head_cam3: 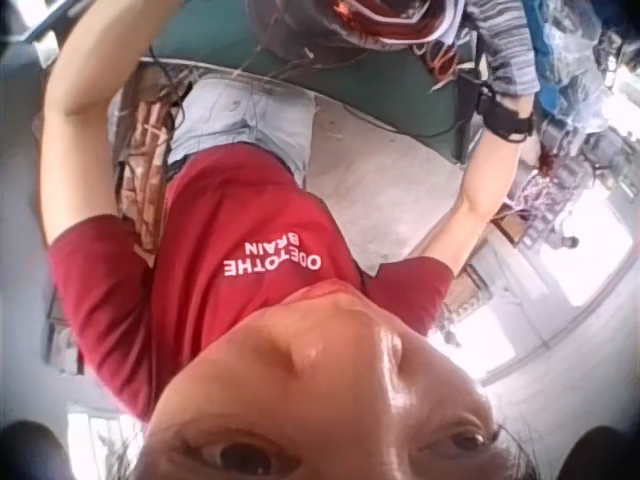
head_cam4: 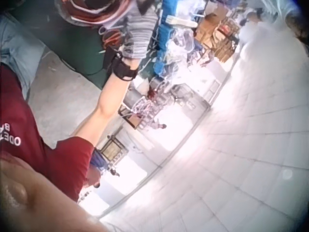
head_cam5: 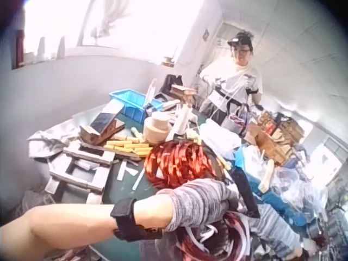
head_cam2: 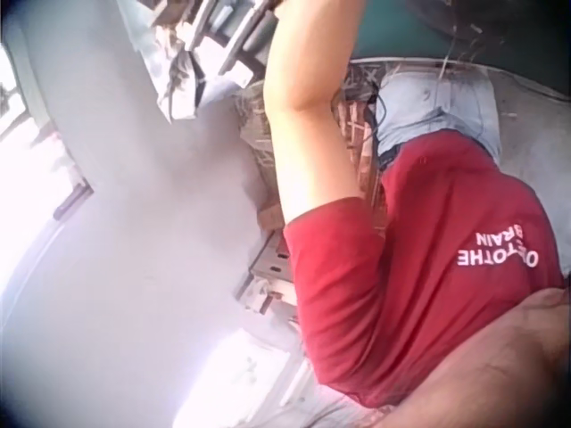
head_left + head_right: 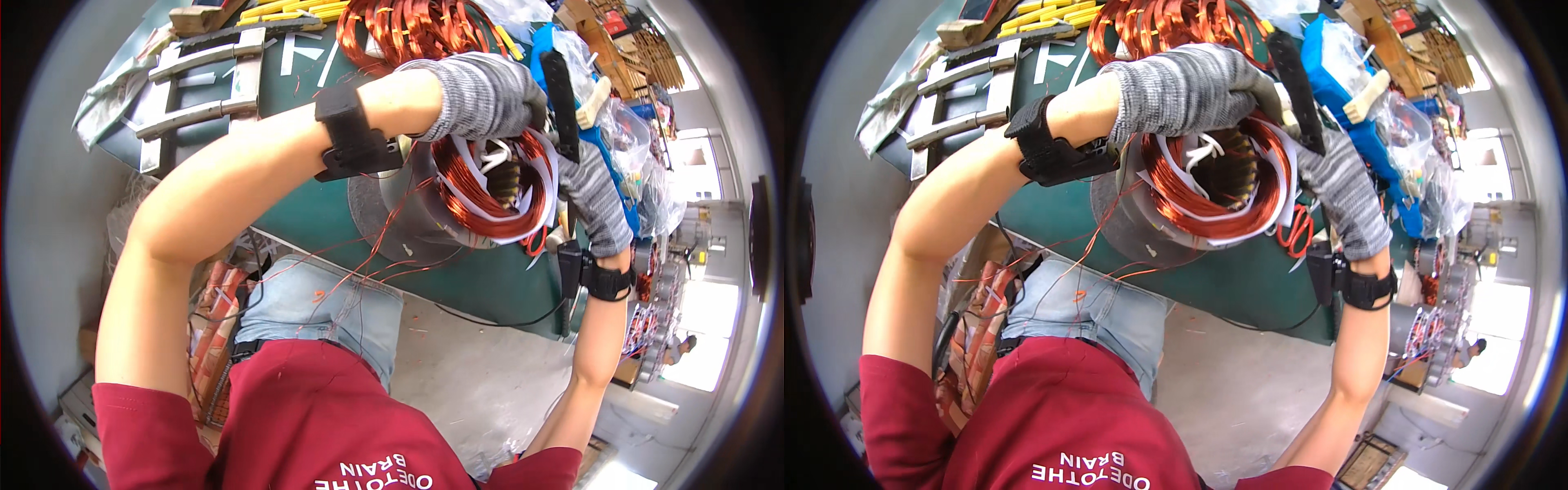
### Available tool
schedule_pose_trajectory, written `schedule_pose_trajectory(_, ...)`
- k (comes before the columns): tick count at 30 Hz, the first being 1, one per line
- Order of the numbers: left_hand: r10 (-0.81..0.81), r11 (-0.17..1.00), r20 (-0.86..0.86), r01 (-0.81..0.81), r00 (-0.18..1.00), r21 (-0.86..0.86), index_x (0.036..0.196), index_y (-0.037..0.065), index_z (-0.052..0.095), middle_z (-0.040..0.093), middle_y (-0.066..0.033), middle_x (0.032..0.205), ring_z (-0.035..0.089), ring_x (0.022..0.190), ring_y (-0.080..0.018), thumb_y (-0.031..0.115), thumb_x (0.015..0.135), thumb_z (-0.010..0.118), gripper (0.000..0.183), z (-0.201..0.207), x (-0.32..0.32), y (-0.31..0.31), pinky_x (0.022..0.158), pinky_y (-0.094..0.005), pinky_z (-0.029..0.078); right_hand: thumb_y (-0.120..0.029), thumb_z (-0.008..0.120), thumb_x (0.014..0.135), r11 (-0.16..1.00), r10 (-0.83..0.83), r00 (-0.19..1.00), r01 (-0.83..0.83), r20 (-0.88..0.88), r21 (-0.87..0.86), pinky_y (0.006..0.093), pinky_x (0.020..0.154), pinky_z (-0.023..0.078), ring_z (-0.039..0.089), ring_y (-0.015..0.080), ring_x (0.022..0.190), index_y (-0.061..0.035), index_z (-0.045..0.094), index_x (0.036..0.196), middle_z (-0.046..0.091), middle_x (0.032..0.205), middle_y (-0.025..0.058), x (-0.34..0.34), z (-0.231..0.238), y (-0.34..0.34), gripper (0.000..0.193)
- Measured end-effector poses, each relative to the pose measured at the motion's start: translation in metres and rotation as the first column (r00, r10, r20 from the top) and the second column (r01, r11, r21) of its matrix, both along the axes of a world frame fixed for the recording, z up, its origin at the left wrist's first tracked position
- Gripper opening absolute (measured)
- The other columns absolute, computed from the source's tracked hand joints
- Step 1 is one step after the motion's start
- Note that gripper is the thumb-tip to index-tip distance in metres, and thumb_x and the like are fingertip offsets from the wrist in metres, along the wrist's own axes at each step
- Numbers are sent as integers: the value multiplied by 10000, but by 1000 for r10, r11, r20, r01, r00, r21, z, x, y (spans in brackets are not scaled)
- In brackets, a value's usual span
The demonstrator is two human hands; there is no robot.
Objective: Manually winding copper wire into a motor stator core and securing the ends using hand tools.
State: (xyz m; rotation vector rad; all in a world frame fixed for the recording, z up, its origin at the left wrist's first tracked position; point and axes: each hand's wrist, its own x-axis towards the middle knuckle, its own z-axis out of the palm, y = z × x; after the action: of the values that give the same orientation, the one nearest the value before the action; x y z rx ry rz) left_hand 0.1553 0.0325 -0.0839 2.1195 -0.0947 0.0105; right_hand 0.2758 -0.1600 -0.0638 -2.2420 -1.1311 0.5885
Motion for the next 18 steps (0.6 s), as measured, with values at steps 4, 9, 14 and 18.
schedule_pose_trajectory(4,90,992,245,-109,965,68,1102,109,580,632,-82,840,632,601,-154,90,884,437,261,-29,-4,16,517,-252,547,-200,577,865,992,93,995,-95,26,89,228,583,419,492,71,620,-8,602,1036,612,759,8,-10,-4,25,258)
schedule_pose_trajectory(9,119,978,270,-160,956,137,1104,108,586,638,-86,852,617,775,-148,111,893,457,248,-27,-4,14,718,-271,496,-241,587,858,996,92,985,-94,-148,-8,198,578,417,512,54,625,-15,602,1063,606,743,-14,-15,22,31,305)
schedule_pose_trajectory(14,81,982,287,-126,954,143,1093,116,593,647,-101,888,630,806,-186,70,878,446,265,-25,-3,9,758,-284,495,-261,628,829,981,196,976,-195,-98,19,199,551,414,514,44,619,-14,628,996,587,696,-10,10,9,37,299)
schedule_pose_trajectory(18,46,988,213,-76,976,136,1055,101,608,646,-105,889,626,848,-209,2,841,454,282,-14,0,0,779,-294,490,-228,596,842,963,268,961,-269,-62,-7,199,518,405,502,52,573,-22,628,924,564,660,-22,5,14,26,224)
